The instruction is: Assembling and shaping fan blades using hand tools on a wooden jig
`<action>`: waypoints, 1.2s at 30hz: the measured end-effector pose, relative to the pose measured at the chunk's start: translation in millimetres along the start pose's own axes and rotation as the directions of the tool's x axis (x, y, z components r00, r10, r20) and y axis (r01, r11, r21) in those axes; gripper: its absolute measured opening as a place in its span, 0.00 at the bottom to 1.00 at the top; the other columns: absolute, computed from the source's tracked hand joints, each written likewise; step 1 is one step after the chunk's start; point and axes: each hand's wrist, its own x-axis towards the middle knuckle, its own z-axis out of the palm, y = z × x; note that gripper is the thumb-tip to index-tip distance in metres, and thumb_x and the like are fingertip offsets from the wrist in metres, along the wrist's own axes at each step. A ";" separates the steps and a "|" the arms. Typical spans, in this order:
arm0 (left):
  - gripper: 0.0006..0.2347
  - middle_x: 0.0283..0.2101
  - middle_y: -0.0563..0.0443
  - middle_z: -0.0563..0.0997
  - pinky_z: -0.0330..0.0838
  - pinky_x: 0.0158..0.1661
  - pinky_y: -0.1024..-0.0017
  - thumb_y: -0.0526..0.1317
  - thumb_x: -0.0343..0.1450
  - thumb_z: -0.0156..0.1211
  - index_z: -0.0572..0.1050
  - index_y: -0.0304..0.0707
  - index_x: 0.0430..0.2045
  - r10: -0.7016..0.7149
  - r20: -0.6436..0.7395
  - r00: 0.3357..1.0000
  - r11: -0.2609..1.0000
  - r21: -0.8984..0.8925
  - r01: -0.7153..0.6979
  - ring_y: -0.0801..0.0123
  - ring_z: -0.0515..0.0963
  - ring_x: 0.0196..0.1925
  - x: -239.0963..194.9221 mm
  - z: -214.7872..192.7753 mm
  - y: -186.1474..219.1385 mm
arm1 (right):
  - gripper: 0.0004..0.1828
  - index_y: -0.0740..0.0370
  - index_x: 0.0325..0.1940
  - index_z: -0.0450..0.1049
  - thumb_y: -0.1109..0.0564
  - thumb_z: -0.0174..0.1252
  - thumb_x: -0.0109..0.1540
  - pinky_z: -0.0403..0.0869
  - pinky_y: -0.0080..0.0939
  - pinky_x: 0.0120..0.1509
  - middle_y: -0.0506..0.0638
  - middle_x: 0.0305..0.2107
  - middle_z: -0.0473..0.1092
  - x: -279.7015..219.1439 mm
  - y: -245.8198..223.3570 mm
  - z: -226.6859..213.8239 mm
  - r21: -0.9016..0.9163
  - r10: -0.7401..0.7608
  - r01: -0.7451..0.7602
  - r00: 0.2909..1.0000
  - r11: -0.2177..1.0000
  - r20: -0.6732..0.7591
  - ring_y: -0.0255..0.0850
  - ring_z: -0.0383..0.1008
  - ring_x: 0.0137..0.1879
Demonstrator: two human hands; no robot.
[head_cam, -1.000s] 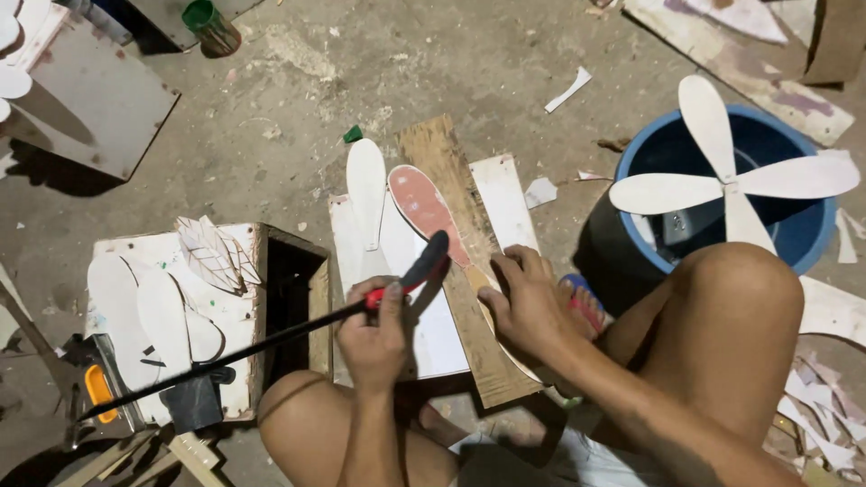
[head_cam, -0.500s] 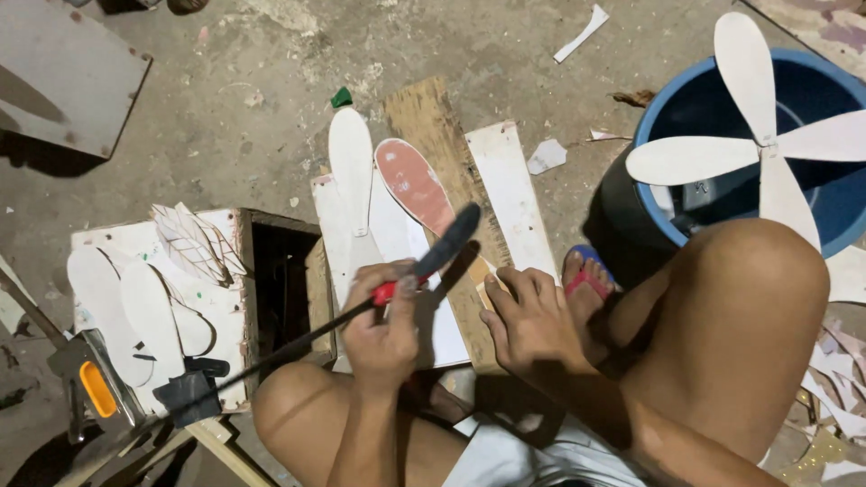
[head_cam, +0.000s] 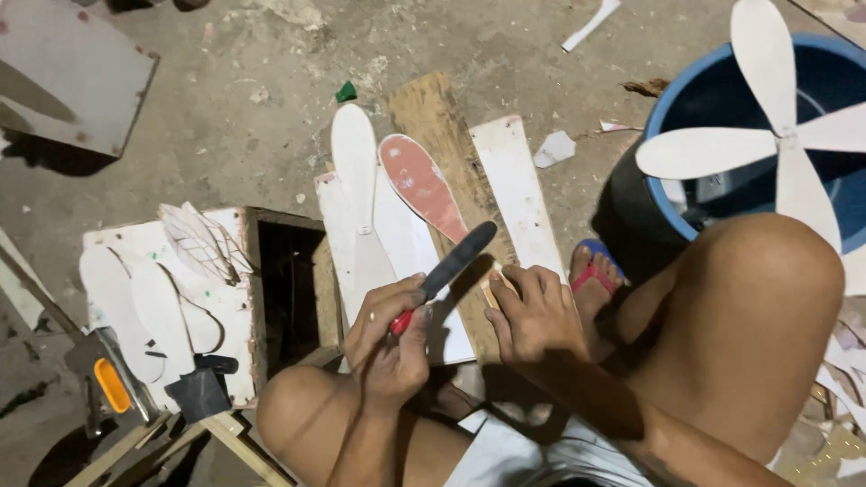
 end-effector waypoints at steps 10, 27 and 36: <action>0.02 0.32 0.39 0.82 0.80 0.37 0.59 0.31 0.72 0.63 0.78 0.29 0.32 -0.120 0.132 0.984 0.985 0.136 0.102 0.46 0.86 0.38 -12.2 11.6 -32.4 | 0.25 0.52 0.61 0.75 0.41 0.54 0.64 0.69 0.53 0.52 0.51 0.55 0.68 7.0 -7.3 -22.1 0.041 0.012 -0.016 0.994 0.999 0.106 0.57 0.63 0.63; 0.04 0.32 0.41 0.78 0.78 0.31 0.70 0.32 0.77 0.56 0.73 0.27 0.37 -0.309 -0.486 0.817 0.951 -0.151 0.270 0.62 0.84 0.29 -24.1 -44.4 -48.4 | 0.28 0.53 0.60 0.76 0.40 0.62 0.59 0.68 0.54 0.56 0.54 0.54 0.69 23.2 -22.9 -41.6 0.008 0.082 -0.083 0.992 0.996 0.092 0.58 0.66 0.63; 0.07 0.23 0.41 0.82 0.73 0.26 0.73 0.39 0.75 0.63 0.76 0.33 0.37 -0.383 -0.490 0.783 0.917 -0.101 0.385 0.66 0.81 0.26 -28.0 -57.0 -27.9 | 0.22 0.56 0.53 0.79 0.42 0.65 0.61 0.70 0.51 0.53 0.53 0.45 0.71 74.6 -22.4 -12.2 0.044 0.132 -0.131 0.991 0.990 -0.019 0.55 0.72 0.54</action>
